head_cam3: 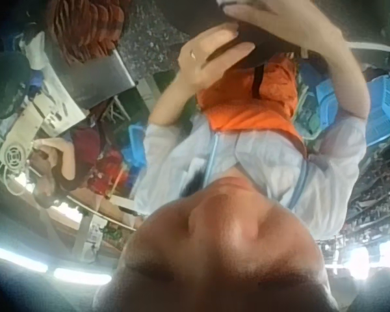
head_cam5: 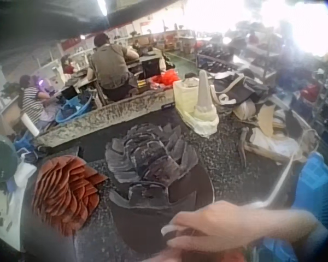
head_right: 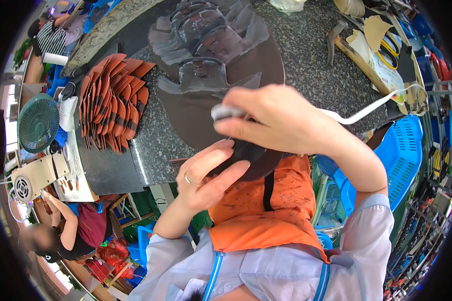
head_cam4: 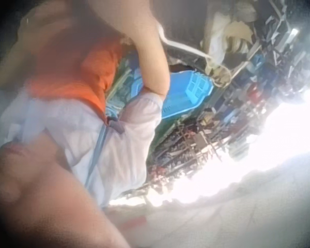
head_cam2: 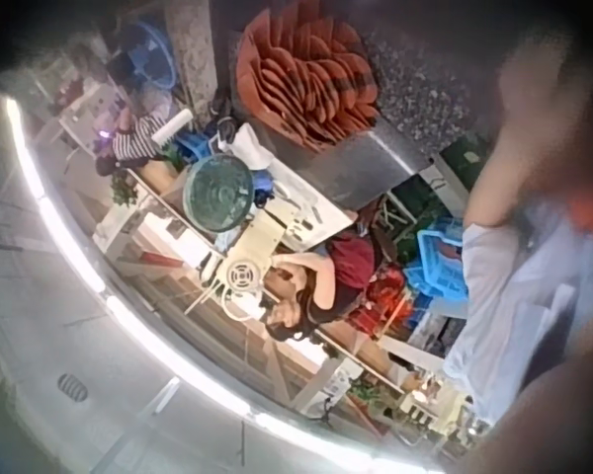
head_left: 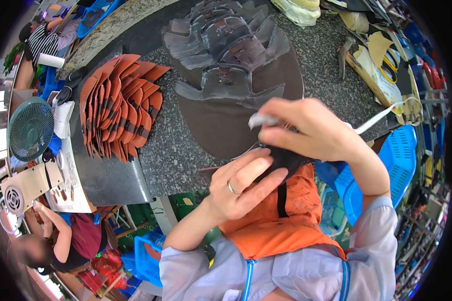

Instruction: The person applies adhesive tape along the edges of leather shoe upper pieces by hand, pressing the tape down and stacking the pieces on the table.

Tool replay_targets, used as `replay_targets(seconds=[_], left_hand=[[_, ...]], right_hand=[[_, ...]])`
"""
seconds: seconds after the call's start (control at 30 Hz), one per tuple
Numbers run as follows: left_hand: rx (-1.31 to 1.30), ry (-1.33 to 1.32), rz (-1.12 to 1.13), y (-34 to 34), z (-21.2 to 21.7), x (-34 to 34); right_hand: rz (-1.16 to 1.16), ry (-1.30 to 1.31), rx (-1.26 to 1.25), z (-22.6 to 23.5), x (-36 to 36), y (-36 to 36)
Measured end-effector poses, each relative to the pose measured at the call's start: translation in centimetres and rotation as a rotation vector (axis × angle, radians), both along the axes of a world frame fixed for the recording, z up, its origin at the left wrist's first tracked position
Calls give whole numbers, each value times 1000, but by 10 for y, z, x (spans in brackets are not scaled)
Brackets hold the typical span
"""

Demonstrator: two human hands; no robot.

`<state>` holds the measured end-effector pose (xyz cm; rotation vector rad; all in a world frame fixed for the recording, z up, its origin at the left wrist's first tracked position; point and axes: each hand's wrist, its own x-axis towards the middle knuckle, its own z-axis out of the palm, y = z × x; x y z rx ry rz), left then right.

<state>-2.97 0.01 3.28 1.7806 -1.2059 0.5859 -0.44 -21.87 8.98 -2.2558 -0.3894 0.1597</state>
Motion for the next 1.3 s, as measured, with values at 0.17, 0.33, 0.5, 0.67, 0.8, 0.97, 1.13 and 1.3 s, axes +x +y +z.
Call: replay_targets(seconds=[0.17, 0.33, 0.5, 0.67, 0.8, 0.97, 1.13, 1.3], left_hand=[[207, -205, 594, -17, -33, 10], [588, -58, 365, -22, -31, 3], [676, 200, 264, 0, -34, -11], [280, 294, 348, -7, -48, -12], [167, 310, 403, -9, -49, -9], [628, 289, 425, 31, 1, 12], [322, 89, 619, 14, 7, 116], [74, 76, 396, 20, -1, 114]], right_hand=[[50, 43, 57, -40, 36, 0], [39, -330, -107, -46, 27, 10], [195, -502, -112, -55, -23, 20], [225, -546, -209, -53, -20, 23], [217, -495, -295, -54, -20, 22], [208, -382, -256, -56, -29, 7], [89, -292, -149, -40, -29, 17], [-78, -253, -22, -48, -44, 14]])
